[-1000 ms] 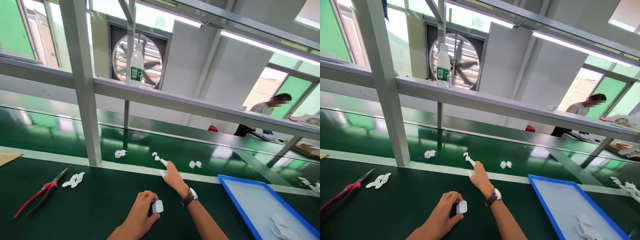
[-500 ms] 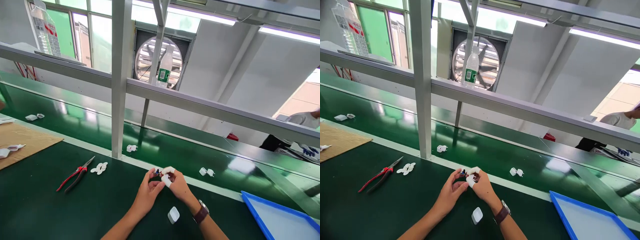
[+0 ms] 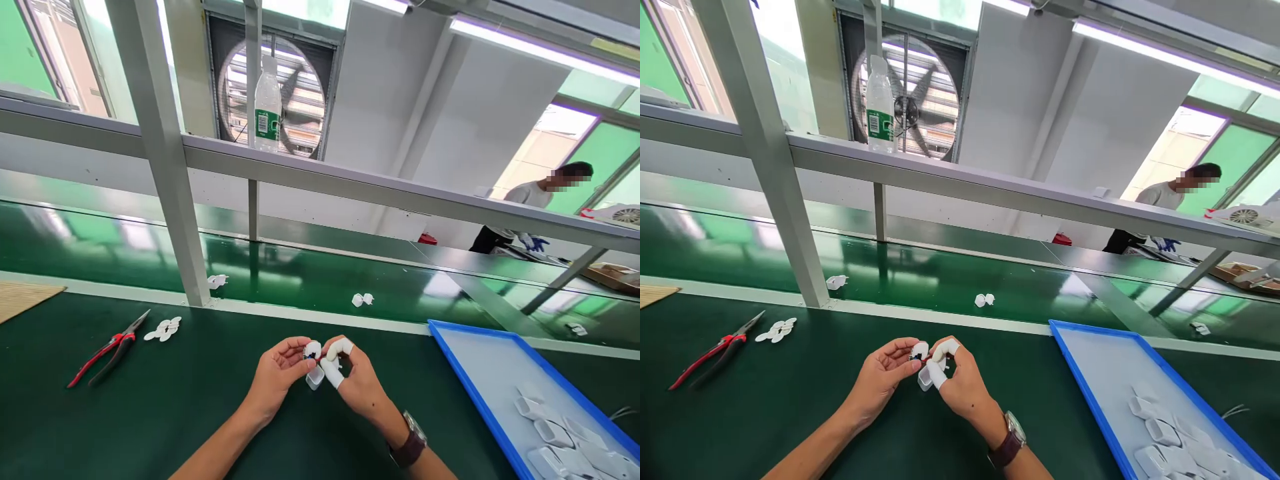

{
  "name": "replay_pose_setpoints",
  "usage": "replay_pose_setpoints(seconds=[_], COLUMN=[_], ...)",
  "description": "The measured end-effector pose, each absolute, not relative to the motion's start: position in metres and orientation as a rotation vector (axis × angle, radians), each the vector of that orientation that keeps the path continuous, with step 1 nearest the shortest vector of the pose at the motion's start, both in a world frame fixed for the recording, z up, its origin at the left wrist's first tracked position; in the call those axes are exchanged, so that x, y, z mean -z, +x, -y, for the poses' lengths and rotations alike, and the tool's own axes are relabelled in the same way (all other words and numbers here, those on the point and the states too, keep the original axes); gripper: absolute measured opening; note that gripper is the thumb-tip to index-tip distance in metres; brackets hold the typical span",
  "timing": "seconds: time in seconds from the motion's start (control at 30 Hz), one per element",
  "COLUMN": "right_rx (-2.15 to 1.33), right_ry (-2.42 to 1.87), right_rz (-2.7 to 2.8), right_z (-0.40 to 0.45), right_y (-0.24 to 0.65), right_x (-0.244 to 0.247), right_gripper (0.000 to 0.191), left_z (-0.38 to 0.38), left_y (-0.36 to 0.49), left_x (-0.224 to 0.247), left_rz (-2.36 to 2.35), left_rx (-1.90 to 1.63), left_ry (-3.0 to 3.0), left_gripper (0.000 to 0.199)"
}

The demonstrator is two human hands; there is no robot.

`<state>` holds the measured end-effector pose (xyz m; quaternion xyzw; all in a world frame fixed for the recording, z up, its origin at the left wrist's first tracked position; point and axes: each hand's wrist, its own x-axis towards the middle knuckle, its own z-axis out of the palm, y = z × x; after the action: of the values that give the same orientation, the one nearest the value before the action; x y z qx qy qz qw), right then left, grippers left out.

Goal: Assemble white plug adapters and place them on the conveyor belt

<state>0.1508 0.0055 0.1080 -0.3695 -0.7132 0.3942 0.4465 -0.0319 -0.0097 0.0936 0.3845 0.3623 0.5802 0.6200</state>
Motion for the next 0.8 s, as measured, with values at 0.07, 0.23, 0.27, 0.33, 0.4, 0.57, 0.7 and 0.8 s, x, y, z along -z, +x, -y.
replay_pose_setpoints(seconds=[0.07, 0.23, 0.27, 0.33, 0.4, 0.57, 0.7, 0.8], right_rx=[-1.031, -1.068, -1.034, -0.969, -0.925, -0.739, -0.542, -0.499], right_ry=[-0.908, -0.877, -0.896, -0.941, -0.984, -1.003, -0.89, -0.851], right_rz=[1.728, 1.823, 1.82, 1.737, 1.59, 1.559, 1.82, 1.893], right_z=[-0.005, -0.003, -0.004, -0.008, -0.013, -0.011, -0.002, 0.003], right_y=[0.152, 0.163, 0.167, 0.177, 0.187, 0.202, 0.203, 0.201], right_x=[-0.103, -0.093, -0.091, -0.087, -0.083, -0.082, -0.086, -0.084], right_gripper=[0.014, 0.042, 0.037, 0.034, 0.04, 0.029, 0.033, 0.045], left_z=[0.012, 0.015, 0.016, 0.016, 0.015, 0.011, 0.014, 0.019], left_y=[-0.033, -0.034, -0.034, -0.035, -0.034, -0.029, -0.026, -0.027], left_x=[-0.093, -0.092, -0.09, -0.084, -0.075, -0.056, -0.055, -0.059], left_rz=[-0.786, -0.753, -0.8, -0.977, -1.195, -1.372, -1.296, -1.272], left_rx=[-1.293, -1.241, -1.235, -1.217, -1.148, -0.969, -1.125, -1.252], left_ry=[0.851, 1.044, 1.135, 1.352, 1.557, 1.827, 1.854, 1.901], left_gripper=[0.046, 0.037, 0.044, 0.073, 0.101, 0.043, 0.037, 0.034])
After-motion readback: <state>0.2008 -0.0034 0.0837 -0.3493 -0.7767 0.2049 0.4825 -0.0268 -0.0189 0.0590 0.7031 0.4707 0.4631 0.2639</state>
